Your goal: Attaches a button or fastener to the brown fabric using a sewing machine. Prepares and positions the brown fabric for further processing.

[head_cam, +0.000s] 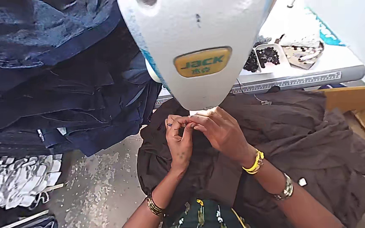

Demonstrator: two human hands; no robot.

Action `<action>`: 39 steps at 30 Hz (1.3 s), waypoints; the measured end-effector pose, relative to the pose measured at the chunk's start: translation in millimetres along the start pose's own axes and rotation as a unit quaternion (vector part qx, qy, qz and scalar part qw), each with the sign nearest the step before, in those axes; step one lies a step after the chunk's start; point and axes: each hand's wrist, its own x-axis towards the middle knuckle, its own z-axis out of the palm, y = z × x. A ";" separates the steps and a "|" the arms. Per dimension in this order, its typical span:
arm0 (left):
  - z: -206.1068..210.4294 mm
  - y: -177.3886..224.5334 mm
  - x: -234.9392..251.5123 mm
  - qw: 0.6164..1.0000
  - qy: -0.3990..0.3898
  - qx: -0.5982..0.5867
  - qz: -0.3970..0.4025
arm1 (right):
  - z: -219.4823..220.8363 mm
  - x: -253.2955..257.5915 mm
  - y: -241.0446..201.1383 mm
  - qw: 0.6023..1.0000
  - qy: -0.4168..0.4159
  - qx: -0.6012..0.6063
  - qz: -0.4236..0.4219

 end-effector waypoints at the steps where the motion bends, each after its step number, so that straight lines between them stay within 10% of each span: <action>1: -0.7 -0.8 -0.2 1.000 -0.002 -0.010 -0.010 | 2.9 -0.7 2.9 1.000 -0.004 0.007 0.010; 13: 12.0 -3.6 4.0 0.993 0.007 -0.080 -0.090 | 7.6 10.7 5.7 0.982 0.133 -0.072 0.115; 39: 0.0 5.5 15.3 0.990 -0.079 -0.018 -0.112 | 2.2 6.3 3.1 0.989 0.090 -0.075 0.093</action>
